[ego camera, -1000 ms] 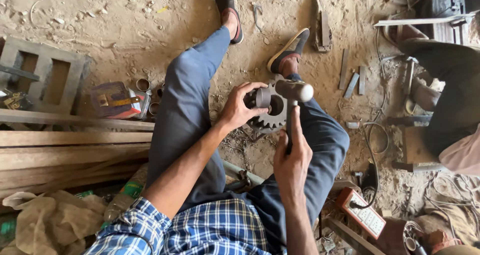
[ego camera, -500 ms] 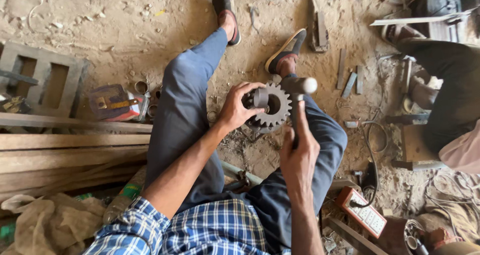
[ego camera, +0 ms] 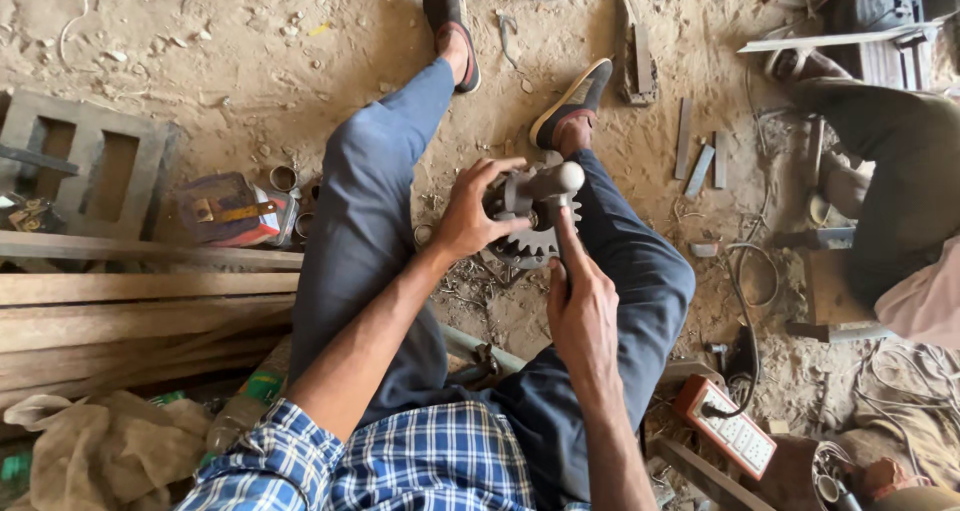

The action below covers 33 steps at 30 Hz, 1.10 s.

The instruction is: The person sits on the workshop floor and uses a hammer to tap a metal ring onto a gear. They then use a chisel and hammer to adjust the ring's position on the gear.

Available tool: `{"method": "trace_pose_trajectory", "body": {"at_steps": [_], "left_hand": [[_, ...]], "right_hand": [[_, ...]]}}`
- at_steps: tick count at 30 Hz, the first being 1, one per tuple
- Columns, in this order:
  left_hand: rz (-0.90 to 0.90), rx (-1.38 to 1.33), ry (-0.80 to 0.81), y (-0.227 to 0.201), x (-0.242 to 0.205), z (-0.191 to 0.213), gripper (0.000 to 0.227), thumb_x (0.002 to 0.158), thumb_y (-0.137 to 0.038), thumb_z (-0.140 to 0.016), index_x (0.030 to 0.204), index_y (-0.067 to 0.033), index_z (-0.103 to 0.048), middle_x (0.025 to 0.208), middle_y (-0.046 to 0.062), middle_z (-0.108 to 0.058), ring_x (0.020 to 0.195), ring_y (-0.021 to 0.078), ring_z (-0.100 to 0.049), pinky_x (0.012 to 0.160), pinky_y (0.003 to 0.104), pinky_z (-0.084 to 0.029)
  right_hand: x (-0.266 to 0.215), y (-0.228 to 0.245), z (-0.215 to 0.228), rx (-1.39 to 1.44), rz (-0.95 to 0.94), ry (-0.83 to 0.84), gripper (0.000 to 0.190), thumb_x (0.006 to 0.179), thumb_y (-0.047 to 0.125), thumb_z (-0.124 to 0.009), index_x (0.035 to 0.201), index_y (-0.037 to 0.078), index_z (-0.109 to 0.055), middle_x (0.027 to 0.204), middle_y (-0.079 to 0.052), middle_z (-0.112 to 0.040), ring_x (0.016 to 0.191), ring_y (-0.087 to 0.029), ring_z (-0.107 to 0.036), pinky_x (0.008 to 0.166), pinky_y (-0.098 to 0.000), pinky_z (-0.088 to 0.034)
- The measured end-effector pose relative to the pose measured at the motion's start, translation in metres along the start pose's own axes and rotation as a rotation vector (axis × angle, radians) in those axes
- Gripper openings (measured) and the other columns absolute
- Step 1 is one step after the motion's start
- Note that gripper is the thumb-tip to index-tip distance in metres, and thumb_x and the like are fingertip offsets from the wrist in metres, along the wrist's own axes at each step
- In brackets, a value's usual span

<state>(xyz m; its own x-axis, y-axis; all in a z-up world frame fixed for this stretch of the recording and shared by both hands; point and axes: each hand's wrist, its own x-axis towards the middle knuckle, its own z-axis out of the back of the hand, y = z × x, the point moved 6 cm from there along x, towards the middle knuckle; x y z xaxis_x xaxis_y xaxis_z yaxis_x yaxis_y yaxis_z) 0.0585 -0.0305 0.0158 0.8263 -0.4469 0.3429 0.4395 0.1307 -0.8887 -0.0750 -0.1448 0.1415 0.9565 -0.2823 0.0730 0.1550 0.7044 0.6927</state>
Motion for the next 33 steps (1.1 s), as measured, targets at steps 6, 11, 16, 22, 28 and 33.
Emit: {"method": "trace_pose_trajectory", "body": {"at_steps": [6,11,16,22,28,33], "left_hand": [[0.137,0.023,0.005,0.014,-0.005,0.001,0.055,0.082,-0.029,-0.093,0.125,-0.0053,-0.069,0.119,0.014,-0.068,0.115,0.0276,-0.064,0.100,0.040,-0.050],[0.123,-0.069,0.005,0.008,-0.007,0.007,0.056,0.080,-0.026,-0.088,0.128,-0.0051,-0.067,0.118,0.013,-0.071,0.110,0.0261,-0.068,0.097,0.038,-0.053],[0.062,-0.088,0.018,-0.006,-0.001,0.008,0.056,0.079,-0.020,-0.089,0.128,-0.0049,-0.066,0.118,0.014,-0.074,0.109,0.0260,-0.070,0.099,0.038,-0.054],[0.190,-0.164,0.042,0.001,-0.005,0.009,0.055,0.074,-0.014,-0.087,0.124,-0.0054,-0.067,0.113,0.010,-0.075,0.101,0.0204,-0.071,0.094,0.034,-0.057],[0.132,-0.169,0.035,-0.002,-0.003,0.007,0.055,0.074,-0.011,-0.087,0.125,-0.0052,-0.066,0.110,0.010,-0.073,0.102,0.0201,-0.070,0.094,0.033,-0.055],[0.073,-0.200,0.020,-0.012,-0.003,0.009,0.054,0.074,-0.007,-0.086,0.125,-0.0041,-0.066,0.118,0.012,-0.073,0.109,0.0222,-0.069,0.099,0.036,-0.054]], "right_hand": [[-0.006,0.001,0.001,0.006,0.153,-0.035,0.057,0.099,-0.001,-0.058,0.154,0.012,-0.049,0.124,-0.028,-0.069,0.105,-0.043,-0.071,0.084,-0.0453,-0.056],[-0.008,-0.008,-0.005,0.043,-0.025,-0.059,0.057,0.099,0.000,-0.056,0.154,0.012,-0.048,0.089,-0.021,-0.069,0.070,-0.032,-0.069,0.069,-0.0425,-0.054],[-0.002,0.004,0.001,-0.001,0.112,-0.091,0.058,0.099,-0.002,-0.059,0.155,0.009,-0.049,0.087,-0.022,-0.065,0.070,-0.030,-0.065,0.069,-0.0433,-0.052],[-0.001,0.004,0.001,0.022,0.026,-0.099,0.059,0.099,-0.003,-0.059,0.155,0.010,-0.048,0.086,-0.023,-0.066,0.065,-0.032,-0.062,0.067,-0.0425,-0.051],[0.000,0.019,-0.003,0.044,0.183,-0.124,0.065,0.093,-0.008,-0.055,0.156,0.007,-0.047,0.108,-0.027,-0.070,0.086,-0.034,-0.071,0.079,-0.0407,-0.055],[0.000,0.017,0.009,0.113,0.122,-0.215,0.061,0.096,-0.006,-0.054,0.154,0.010,-0.047,0.115,-0.029,-0.069,0.089,-0.035,-0.071,0.082,-0.0399,-0.056]]}}
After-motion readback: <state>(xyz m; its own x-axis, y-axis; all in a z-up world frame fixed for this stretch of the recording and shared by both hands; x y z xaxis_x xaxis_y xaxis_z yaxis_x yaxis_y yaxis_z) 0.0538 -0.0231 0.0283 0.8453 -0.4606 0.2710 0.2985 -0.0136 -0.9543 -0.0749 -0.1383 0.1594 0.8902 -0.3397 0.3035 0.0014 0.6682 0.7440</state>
